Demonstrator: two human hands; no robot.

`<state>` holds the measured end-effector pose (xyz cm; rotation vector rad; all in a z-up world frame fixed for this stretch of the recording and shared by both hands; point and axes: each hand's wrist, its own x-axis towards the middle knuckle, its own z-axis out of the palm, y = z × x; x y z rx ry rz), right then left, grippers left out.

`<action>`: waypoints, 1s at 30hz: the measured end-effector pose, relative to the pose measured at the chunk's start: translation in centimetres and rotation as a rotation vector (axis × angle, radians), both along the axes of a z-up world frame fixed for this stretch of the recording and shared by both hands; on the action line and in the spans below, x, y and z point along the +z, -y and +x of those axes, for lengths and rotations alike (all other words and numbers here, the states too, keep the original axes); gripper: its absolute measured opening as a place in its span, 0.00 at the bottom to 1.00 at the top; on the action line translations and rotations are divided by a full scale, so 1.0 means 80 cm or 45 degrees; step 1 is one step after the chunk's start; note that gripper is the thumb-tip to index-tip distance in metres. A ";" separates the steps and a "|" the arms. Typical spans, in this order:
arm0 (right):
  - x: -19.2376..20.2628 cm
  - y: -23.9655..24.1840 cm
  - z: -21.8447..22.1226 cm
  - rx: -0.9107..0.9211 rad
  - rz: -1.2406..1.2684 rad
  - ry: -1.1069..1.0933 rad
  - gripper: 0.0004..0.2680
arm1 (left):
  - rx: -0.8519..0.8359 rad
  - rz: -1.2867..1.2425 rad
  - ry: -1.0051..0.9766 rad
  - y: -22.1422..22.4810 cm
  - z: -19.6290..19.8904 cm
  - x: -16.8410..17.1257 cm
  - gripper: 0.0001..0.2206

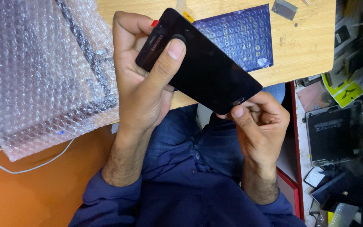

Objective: The person applies adhesive to the edges of a smartphone chassis, then aligns and presses the screen assembly onto the chassis. They inspect the edges, separate the screen again, and use a screwdriver to adjust internal components near the camera area.

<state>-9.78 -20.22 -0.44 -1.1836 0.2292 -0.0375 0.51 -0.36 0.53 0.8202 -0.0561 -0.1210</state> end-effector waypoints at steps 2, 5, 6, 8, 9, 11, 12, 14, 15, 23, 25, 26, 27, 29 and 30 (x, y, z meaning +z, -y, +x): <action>0.000 0.000 -0.001 -0.009 0.007 -0.006 0.04 | -0.001 0.006 -0.001 0.000 0.000 0.000 0.12; 0.000 0.001 -0.001 -0.027 0.011 0.016 0.04 | 0.017 0.051 0.016 0.002 -0.001 0.001 0.12; 0.000 0.001 0.000 -0.029 0.005 0.002 0.04 | 0.030 0.074 0.025 0.002 -0.001 0.001 0.12; 0.001 0.002 0.000 -0.034 -0.006 -0.028 0.03 | 0.060 0.121 0.041 0.004 -0.002 0.001 0.12; 0.001 0.002 0.001 -0.032 0.001 -0.033 0.04 | 0.068 0.134 0.045 0.004 -0.002 0.002 0.12; 0.000 0.004 0.001 -0.029 0.014 -0.044 0.05 | 0.077 0.148 0.049 0.004 -0.002 0.002 0.11; -0.001 0.004 0.001 -0.025 0.014 -0.045 0.04 | 0.078 0.153 0.049 0.004 -0.002 0.001 0.11; -0.002 0.006 0.001 -0.016 0.015 -0.047 0.04 | 0.079 0.166 0.052 0.004 -0.002 0.001 0.11; -0.002 0.006 0.000 -0.017 0.021 -0.049 0.04 | 0.078 0.171 0.055 0.004 -0.002 0.002 0.11; -0.007 0.011 0.001 0.007 0.085 -0.007 0.03 | 0.066 0.148 0.071 0.004 -0.002 0.001 0.12; -0.006 0.010 0.002 0.009 0.098 -0.004 0.03 | 0.069 0.151 0.077 0.004 -0.003 0.000 0.12; -0.006 0.009 0.003 0.010 0.108 0.000 0.03 | 0.071 0.160 0.086 0.004 -0.002 -0.001 0.12; -0.004 0.007 0.005 0.010 0.118 0.003 0.03 | 0.079 0.173 0.095 0.004 -0.003 -0.001 0.12; 0.000 0.004 0.008 0.009 0.166 0.011 0.04 | 0.102 0.202 0.117 0.004 -0.003 -0.003 0.12; 0.003 0.003 0.009 0.011 0.204 0.011 0.05 | 0.108 0.206 0.122 0.005 -0.003 -0.003 0.12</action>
